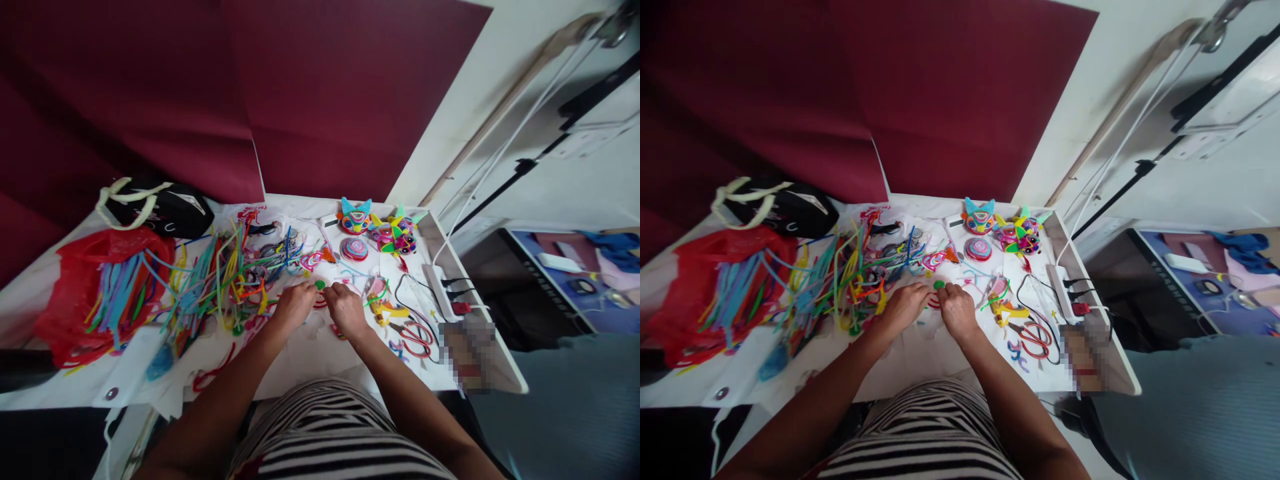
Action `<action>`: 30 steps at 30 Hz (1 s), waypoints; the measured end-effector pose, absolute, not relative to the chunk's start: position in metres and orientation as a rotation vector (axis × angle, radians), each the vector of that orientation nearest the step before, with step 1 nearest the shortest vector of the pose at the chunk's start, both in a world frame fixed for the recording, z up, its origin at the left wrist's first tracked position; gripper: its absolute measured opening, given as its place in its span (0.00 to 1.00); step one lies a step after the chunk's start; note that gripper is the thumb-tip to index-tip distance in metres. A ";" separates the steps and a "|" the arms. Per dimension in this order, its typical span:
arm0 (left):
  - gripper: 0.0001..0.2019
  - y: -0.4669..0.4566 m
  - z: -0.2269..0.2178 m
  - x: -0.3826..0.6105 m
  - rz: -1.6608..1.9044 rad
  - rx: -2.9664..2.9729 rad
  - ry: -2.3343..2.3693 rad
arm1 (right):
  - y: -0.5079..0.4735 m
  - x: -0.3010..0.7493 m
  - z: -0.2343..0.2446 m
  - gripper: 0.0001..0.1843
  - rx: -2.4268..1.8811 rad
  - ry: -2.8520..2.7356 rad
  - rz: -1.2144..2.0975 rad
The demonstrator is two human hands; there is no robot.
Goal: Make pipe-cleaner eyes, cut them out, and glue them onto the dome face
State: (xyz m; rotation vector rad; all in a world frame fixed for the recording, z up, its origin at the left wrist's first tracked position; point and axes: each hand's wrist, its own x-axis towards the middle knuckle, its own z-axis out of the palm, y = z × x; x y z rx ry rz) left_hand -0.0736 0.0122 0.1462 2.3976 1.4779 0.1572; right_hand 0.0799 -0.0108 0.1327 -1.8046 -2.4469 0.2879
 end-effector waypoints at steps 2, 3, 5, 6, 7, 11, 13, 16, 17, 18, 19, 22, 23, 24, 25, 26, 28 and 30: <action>0.13 0.008 0.143 -0.069 0.083 2.391 1.500 | -0.013 0.081 0.129 0.12 -1.813 -2.476 0.320; 0.12 0.006 0.141 -0.066 0.051 2.384 1.510 | -0.015 0.081 0.127 0.12 -1.818 -2.485 0.340; 0.12 0.003 0.137 -0.062 0.003 2.367 1.528 | -0.017 0.080 0.121 0.13 -1.833 -2.483 0.384; 0.12 0.002 0.135 -0.060 -0.014 2.358 1.535 | -0.019 0.079 0.119 0.13 -1.845 -2.472 0.406; 0.11 0.000 0.133 -0.058 -0.024 2.350 1.541 | -0.020 0.078 0.116 0.13 -1.860 -2.451 0.427; 0.09 -0.004 0.123 -0.053 -0.021 2.312 1.587 | -0.025 0.074 0.105 0.14 -1.952 -2.289 0.501; 0.10 -0.008 0.118 -0.052 0.010 2.286 1.620 | -0.026 0.072 0.100 0.14 -1.984 -2.184 0.533; 0.09 -0.012 0.113 -0.052 0.101 2.250 1.651 | -0.027 0.069 0.094 0.14 -1.971 -2.049 0.587; 0.08 -0.013 0.111 -0.052 0.142 2.238 1.656 | -0.026 0.069 0.093 0.14 -1.954 -2.011 0.607; 0.08 -0.014 0.110 -0.052 0.186 2.226 1.657 | -0.026 0.068 0.091 0.14 -1.936 -1.974 0.626; 0.08 -0.015 0.109 -0.052 0.231 2.213 1.657 | -0.026 0.068 0.089 0.14 -1.917 -1.938 0.646; 0.09 -0.016 0.105 -0.053 0.371 2.171 1.642 | -0.026 0.067 0.085 0.14 -1.867 -1.832 0.709; 0.09 -0.017 0.103 -0.053 0.417 2.155 1.635 | -0.027 0.067 0.083 0.14 -1.852 -1.797 0.731; 0.09 -0.017 0.102 -0.054 0.463 2.138 1.628 | -0.027 0.066 0.082 0.14 -1.837 -1.763 0.755; 0.09 -0.018 0.101 -0.054 0.507 2.118 1.621 | -0.028 0.066 0.081 0.14 -1.822 -1.729 0.779; 0.09 -0.018 0.099 -0.054 0.550 2.096 1.613 | -0.028 0.066 0.080 0.14 -1.806 -1.695 0.805; 0.10 -0.019 0.098 -0.054 0.629 2.042 1.594 | -0.029 0.066 0.077 0.14 -1.774 -1.629 0.862; 0.09 -0.018 0.097 -0.054 0.693 1.970 1.576 | -0.029 0.067 0.075 0.14 -1.744 -1.562 0.932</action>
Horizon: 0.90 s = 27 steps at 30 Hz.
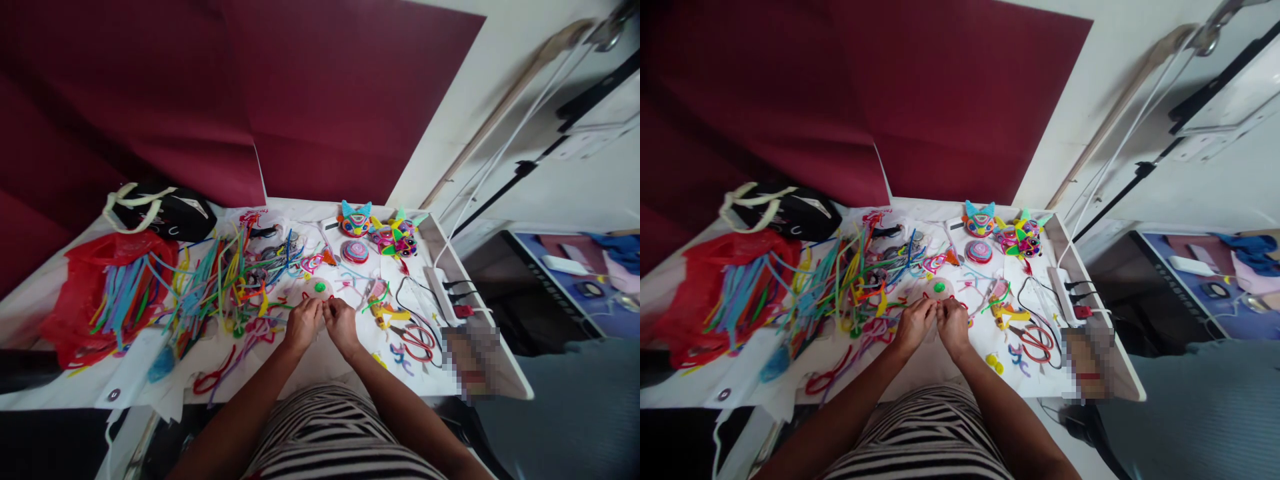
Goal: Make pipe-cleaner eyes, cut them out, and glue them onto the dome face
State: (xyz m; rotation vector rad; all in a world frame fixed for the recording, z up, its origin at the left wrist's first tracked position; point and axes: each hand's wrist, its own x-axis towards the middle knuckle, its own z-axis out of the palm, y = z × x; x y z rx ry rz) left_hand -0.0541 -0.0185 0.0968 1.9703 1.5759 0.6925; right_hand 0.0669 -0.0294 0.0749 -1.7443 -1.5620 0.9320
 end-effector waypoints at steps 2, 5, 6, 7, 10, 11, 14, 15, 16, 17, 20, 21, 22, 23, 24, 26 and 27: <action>0.08 -0.017 0.095 -0.055 0.737 1.876 1.561 | -0.028 0.070 0.072 0.15 -1.710 -1.495 1.026; 0.06 -0.012 0.088 -0.058 0.750 1.685 1.528 | -0.025 0.075 0.070 0.15 -1.650 -1.389 1.217; 0.06 -0.011 0.085 -0.060 0.740 1.613 1.508 | -0.024 0.077 0.069 0.15 -1.630 -1.350 1.289; 0.07 -0.010 0.082 -0.061 0.725 1.542 1.484 | -0.023 0.079 0.069 0.15 -1.612 -1.307 1.361; 0.10 -0.008 0.074 -0.064 0.687 1.358 1.412 | -0.023 0.084 0.070 0.16 -1.573 -1.171 1.556; 0.10 -0.009 0.072 -0.065 0.683 1.310 1.397 | -0.024 0.086 0.071 0.16 -1.562 -1.125 1.611; 0.11 -0.010 0.070 -0.066 0.691 1.205 1.381 | -0.027 0.089 0.073 0.17 -1.537 -1.000 1.744; 0.11 -0.011 0.070 -0.066 0.697 1.181 1.379 | -0.027 0.090 0.074 0.17 -1.529 -0.964 1.780; 0.11 -0.012 0.070 -0.065 0.703 1.163 1.376 | -0.028 0.090 0.074 0.17 -1.522 -0.933 1.813; 0.10 -0.014 0.070 -0.065 0.711 1.147 1.372 | -0.028 0.091 0.075 0.17 -1.514 -0.906 1.844; 0.11 -0.016 0.072 -0.065 0.735 1.105 1.349 | -0.028 0.093 0.076 0.17 -1.492 -0.846 1.917; 0.12 -0.017 0.073 -0.065 0.739 1.092 1.337 | -0.027 0.093 0.076 0.17 -1.485 -0.830 1.934; 0.14 -0.017 0.073 -0.065 0.739 1.080 1.323 | -0.027 0.094 0.076 0.17 -1.478 -0.817 1.945; 0.16 -0.017 0.074 -0.065 0.734 1.073 1.309 | -0.027 0.095 0.076 0.17 -1.474 -0.806 1.952; 0.18 -0.017 0.075 -0.066 0.727 1.070 1.298 | -0.027 0.096 0.076 0.17 -1.473 -0.798 1.955; 0.21 -0.016 0.077 -0.068 0.718 1.084 1.294 | -0.027 0.096 0.076 0.17 -1.478 -0.789 1.954; 0.21 -0.016 0.077 -0.069 0.719 1.102 1.300 | -0.027 0.096 0.076 0.17 -1.484 -0.789 1.953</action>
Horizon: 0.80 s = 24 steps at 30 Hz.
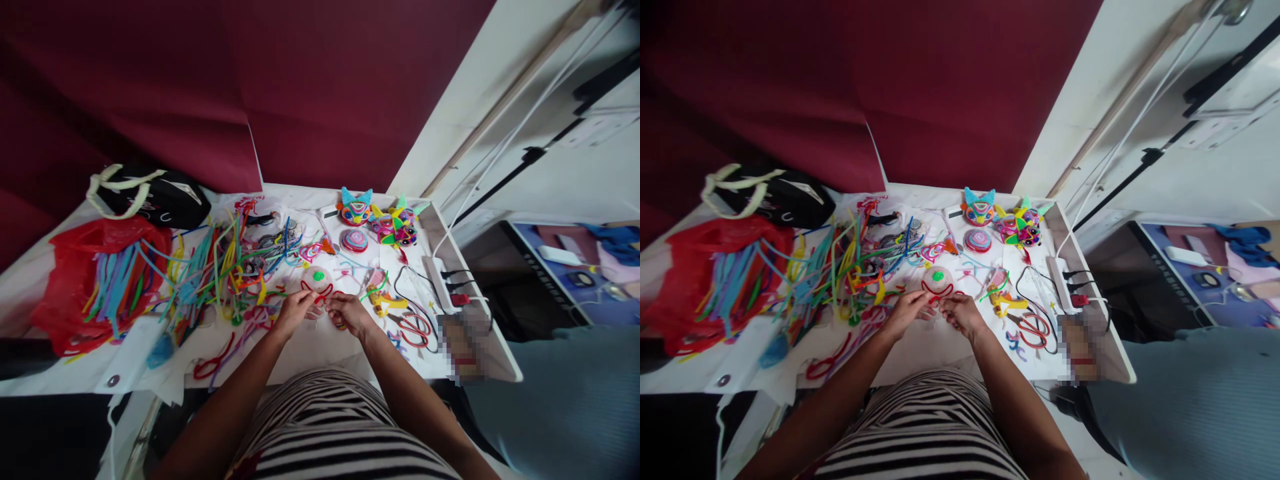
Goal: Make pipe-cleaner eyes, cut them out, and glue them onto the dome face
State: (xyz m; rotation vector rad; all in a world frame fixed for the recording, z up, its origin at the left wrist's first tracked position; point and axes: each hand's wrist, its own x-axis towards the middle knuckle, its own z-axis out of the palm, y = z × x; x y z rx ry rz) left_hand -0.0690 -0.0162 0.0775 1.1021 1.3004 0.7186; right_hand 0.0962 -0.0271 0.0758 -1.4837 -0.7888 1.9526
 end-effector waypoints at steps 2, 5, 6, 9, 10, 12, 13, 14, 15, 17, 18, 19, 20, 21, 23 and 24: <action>0.21 -0.016 0.079 -0.071 0.723 1.156 1.319 | -0.028 0.096 0.076 0.17 -1.499 -0.796 1.951; 0.17 -0.018 0.079 -0.073 0.733 1.245 1.343 | -0.029 0.094 0.079 0.16 -1.521 -0.822 1.952; 0.16 -0.019 0.079 -0.073 0.739 1.266 1.353 | -0.030 0.094 0.080 0.16 -1.527 -0.832 1.953; 0.15 -0.020 0.075 -0.073 0.768 1.302 1.392 | -0.032 0.093 0.083 0.15 -1.559 -0.856 1.952; 0.15 -0.021 0.074 -0.073 0.774 1.309 1.401 | -0.033 0.093 0.083 0.15 -1.575 -0.860 1.951; 0.15 -0.022 0.071 -0.073 0.777 1.321 1.411 | -0.033 0.093 0.083 0.15 -1.610 -0.860 1.949; 0.15 -0.023 0.071 -0.073 0.775 1.326 1.413 | -0.034 0.093 0.083 0.16 -1.628 -0.857 1.947; 0.14 -0.024 0.070 -0.073 0.771 1.330 1.414 | -0.034 0.092 0.082 0.16 -1.644 -0.852 1.945; 0.14 -0.025 0.070 -0.073 0.767 1.332 1.416 | -0.034 0.092 0.081 0.16 -1.660 -0.846 1.944; 0.13 -0.026 0.070 -0.073 0.757 1.331 1.420 | -0.035 0.091 0.079 0.17 -1.681 -0.829 1.940; 0.13 -0.026 0.069 -0.073 0.752 1.327 1.421 | -0.035 0.090 0.078 0.17 -1.684 -0.819 1.937; 0.13 -0.026 0.069 -0.073 0.746 1.323 1.423 | -0.035 0.090 0.077 0.17 -1.683 -0.808 1.933; 0.12 -0.026 0.068 -0.073 0.741 1.317 1.426 | -0.036 0.089 0.076 0.17 -1.676 -0.798 1.927; 0.12 -0.025 0.068 -0.072 0.737 1.310 1.429 | -0.037 0.089 0.075 0.17 -1.666 -0.787 1.921; 0.12 -0.025 0.067 -0.071 0.733 1.291 1.435 | -0.038 0.087 0.074 0.17 -1.640 -0.768 1.905; 0.13 -0.025 0.067 -0.070 0.733 1.279 1.437 | -0.039 0.086 0.074 0.17 -1.627 -0.760 1.896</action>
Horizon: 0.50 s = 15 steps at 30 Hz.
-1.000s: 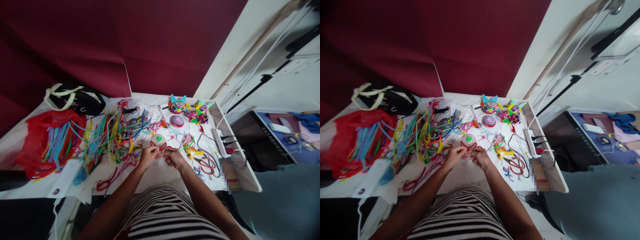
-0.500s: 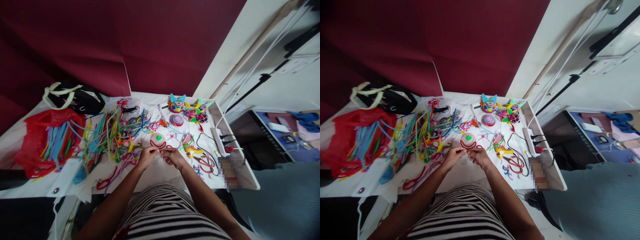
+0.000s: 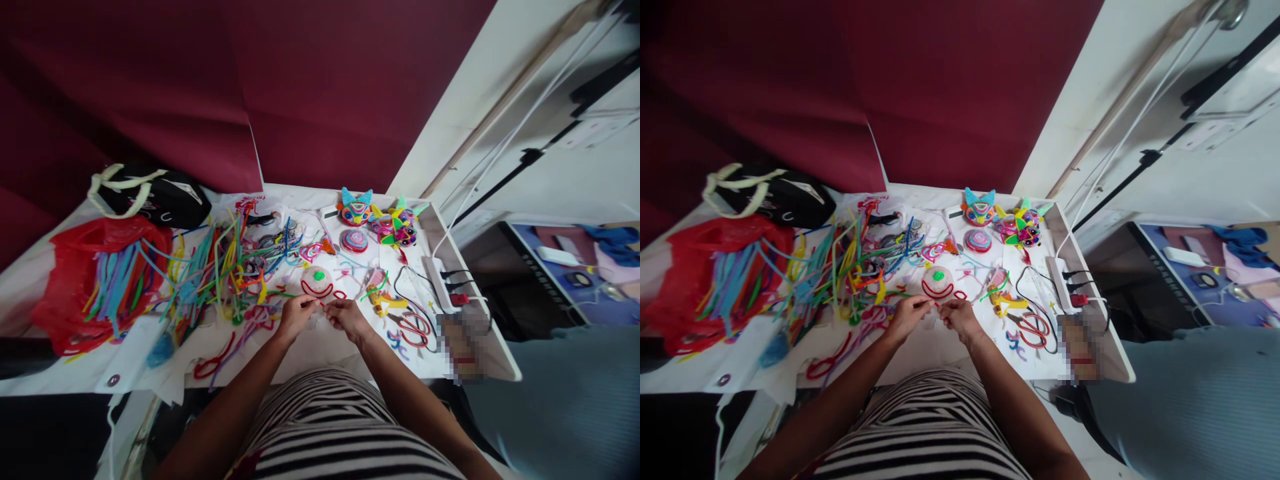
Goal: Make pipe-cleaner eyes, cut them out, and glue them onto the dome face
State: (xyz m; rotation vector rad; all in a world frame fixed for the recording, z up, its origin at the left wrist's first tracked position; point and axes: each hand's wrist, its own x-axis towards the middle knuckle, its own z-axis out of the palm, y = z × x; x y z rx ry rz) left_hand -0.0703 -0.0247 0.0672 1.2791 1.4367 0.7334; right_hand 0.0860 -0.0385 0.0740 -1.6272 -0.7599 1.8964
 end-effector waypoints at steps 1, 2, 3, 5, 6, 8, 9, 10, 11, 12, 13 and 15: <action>0.13 -0.025 0.067 -0.070 0.736 1.267 1.436 | -0.039 0.085 0.074 0.17 -1.615 -0.752 1.887; 0.14 -0.025 0.068 -0.069 0.742 1.253 1.434 | -0.039 0.084 0.073 0.17 -1.605 -0.745 1.878; 0.15 -0.026 0.068 -0.068 0.751 1.240 1.431 | -0.040 0.082 0.073 0.17 -1.596 -0.737 1.868; 0.16 -0.026 0.069 -0.067 0.770 1.216 1.427 | -0.040 0.080 0.073 0.17 -1.582 -0.722 1.854; 0.16 -0.026 0.069 -0.066 0.780 1.206 1.427 | -0.040 0.080 0.074 0.17 -1.575 -0.716 1.850; 0.16 -0.026 0.070 -0.066 0.799 1.194 1.431 | -0.041 0.079 0.075 0.17 -1.557 -0.705 1.853; 0.17 -0.025 0.071 -0.066 0.807 1.193 1.436 | -0.041 0.080 0.075 0.17 -1.549 -0.700 1.861; 0.18 -0.024 0.072 -0.066 0.814 1.197 1.443 | -0.041 0.080 0.076 0.17 -1.541 -0.696 1.871; 0.18 -0.024 0.073 -0.067 0.820 1.204 1.451 | -0.042 0.081 0.076 0.17 -1.537 -0.692 1.882; 0.18 -0.023 0.074 -0.067 0.825 1.215 1.460 | -0.042 0.082 0.077 0.16 -1.536 -0.687 1.892; 0.18 -0.023 0.075 -0.068 0.828 1.228 1.469 | -0.042 0.083 0.077 0.16 -1.537 -0.681 1.901; 0.16 -0.022 0.078 -0.069 0.830 1.261 1.484 | -0.042 0.085 0.077 0.16 -1.547 -0.669 1.911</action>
